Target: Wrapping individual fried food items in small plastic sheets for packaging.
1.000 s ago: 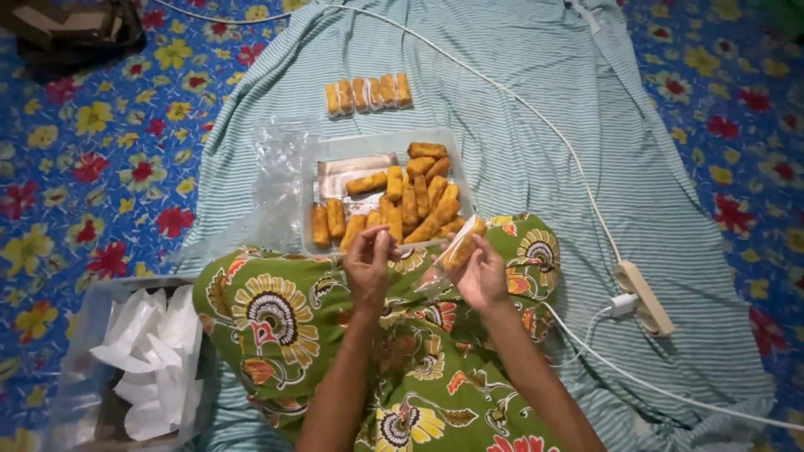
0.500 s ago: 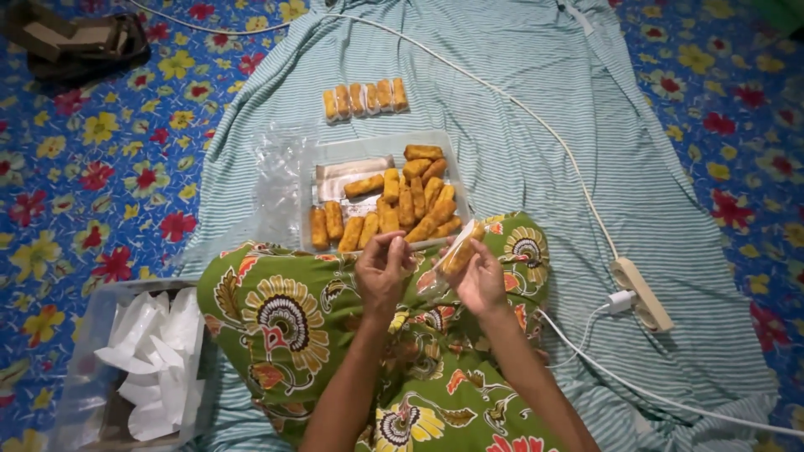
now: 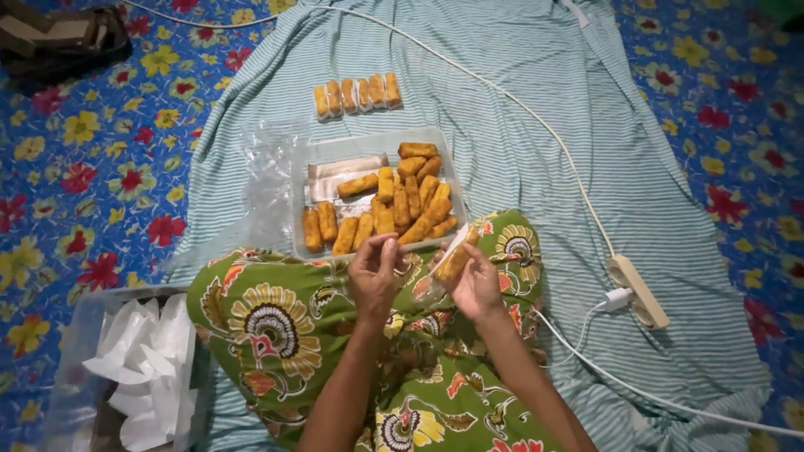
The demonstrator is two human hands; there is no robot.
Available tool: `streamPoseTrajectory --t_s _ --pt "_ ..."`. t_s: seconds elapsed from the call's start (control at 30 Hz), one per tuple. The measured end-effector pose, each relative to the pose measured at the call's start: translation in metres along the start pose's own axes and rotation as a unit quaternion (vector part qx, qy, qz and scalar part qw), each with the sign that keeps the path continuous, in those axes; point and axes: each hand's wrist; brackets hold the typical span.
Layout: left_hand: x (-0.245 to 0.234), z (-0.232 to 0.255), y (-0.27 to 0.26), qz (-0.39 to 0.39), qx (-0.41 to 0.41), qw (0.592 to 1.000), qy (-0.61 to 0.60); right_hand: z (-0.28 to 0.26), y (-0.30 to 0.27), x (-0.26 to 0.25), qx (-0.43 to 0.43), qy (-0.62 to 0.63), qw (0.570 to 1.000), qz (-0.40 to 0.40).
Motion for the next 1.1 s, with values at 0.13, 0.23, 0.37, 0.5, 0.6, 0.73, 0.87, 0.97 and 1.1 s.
streamPoseTrajectory --t_s 0.13,0.23,0.37,0.5,0.6,0.73,0.87,0.97,1.1 --pt "-0.010 -0.018 0.013 0.022 -0.024 0.999 -0.001 -0.001 0.000 0.007 -0.005 -0.004 1.000 0.025" --pt "-0.022 -0.017 0.024 0.032 -0.047 0.998 0.001 0.000 0.002 0.009 -0.007 -0.005 0.999 0.033" --pt "-0.038 -0.017 0.052 0.018 -0.033 0.999 0.020 0.000 0.008 0.018 -0.013 -0.018 0.999 0.049" --pt "-0.049 -0.004 0.091 0.000 0.010 0.999 0.052 -0.001 0.027 0.018 -0.008 -0.035 0.998 0.049" --pt "-0.054 0.021 0.120 -0.019 0.035 0.998 0.056 0.002 0.031 0.037 -0.013 -0.053 0.998 0.044" --pt "-0.065 0.001 0.146 -0.041 0.053 0.995 0.068 0.006 0.052 0.031 -0.004 -0.046 0.998 0.047" --pt "-0.067 -0.025 0.155 -0.069 0.085 0.990 0.093 0.014 0.066 0.037 0.015 -0.052 0.998 0.041" --pt "-0.066 -0.056 0.158 -0.086 0.100 0.986 0.099 0.021 0.076 0.049 0.021 -0.062 0.997 0.034" --pt "-0.072 -0.057 0.151 -0.100 0.061 0.983 0.138 0.027 0.082 0.066 0.032 -0.084 0.996 0.024"
Point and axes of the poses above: each hand's wrist, its own y-axis towards the middle knuckle, its own x-axis out of the palm, z = x × y, and after that the axes turned 15 degrees about y, right-handed
